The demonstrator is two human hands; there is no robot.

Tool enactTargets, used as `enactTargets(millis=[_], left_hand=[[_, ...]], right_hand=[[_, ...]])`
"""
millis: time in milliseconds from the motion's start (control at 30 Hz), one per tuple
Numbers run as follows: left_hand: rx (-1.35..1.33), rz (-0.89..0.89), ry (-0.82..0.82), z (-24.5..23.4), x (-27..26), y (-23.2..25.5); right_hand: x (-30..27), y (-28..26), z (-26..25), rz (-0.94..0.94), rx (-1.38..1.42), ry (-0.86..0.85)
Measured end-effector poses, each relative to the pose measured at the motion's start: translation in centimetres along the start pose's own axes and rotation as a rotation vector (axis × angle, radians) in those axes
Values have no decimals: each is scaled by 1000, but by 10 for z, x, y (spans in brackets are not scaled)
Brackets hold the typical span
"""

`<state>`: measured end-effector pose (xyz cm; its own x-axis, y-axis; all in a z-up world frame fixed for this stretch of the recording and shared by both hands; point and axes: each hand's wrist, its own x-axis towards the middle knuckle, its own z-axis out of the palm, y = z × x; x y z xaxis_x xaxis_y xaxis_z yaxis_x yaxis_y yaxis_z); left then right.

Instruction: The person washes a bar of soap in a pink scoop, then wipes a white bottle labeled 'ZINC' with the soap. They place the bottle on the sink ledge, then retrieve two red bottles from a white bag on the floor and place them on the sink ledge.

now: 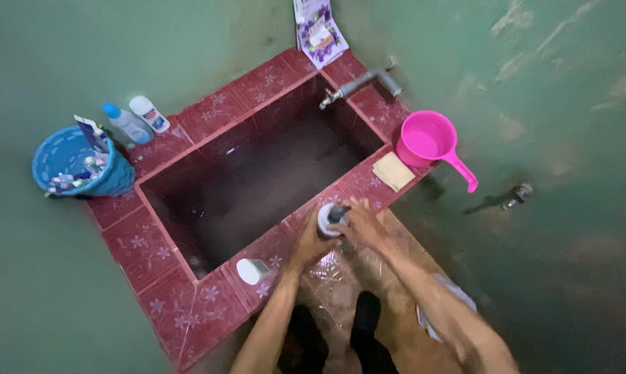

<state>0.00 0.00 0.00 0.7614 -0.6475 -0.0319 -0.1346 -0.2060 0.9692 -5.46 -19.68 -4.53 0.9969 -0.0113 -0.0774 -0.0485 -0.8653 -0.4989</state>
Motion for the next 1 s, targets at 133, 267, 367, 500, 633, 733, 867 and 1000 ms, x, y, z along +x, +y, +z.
enactTargets(millis=[133,267,367,500,633,733,867,1000], left_hand=[[-139,35,27,14,14,-33],[28,90,106,17,10,-43],[15,144,152,21,5,-41],[25,102,197,28,4,-37],[49,-23,184,30,9,-29],[42,94,191,24,9,-28],[66,134,170,23,3,-33],[-99,75,79,21,3,-37]], right_hand=[[-2,-9,-11,-40,186,-19],[-8,-25,-6,-81,204,197],[-10,-32,0,-78,177,297],[-11,-37,6,34,173,327],[-13,-44,6,-9,162,419],[-14,-47,3,-11,162,447],[-24,-51,0,24,188,453],[-25,-60,-14,40,230,378]])
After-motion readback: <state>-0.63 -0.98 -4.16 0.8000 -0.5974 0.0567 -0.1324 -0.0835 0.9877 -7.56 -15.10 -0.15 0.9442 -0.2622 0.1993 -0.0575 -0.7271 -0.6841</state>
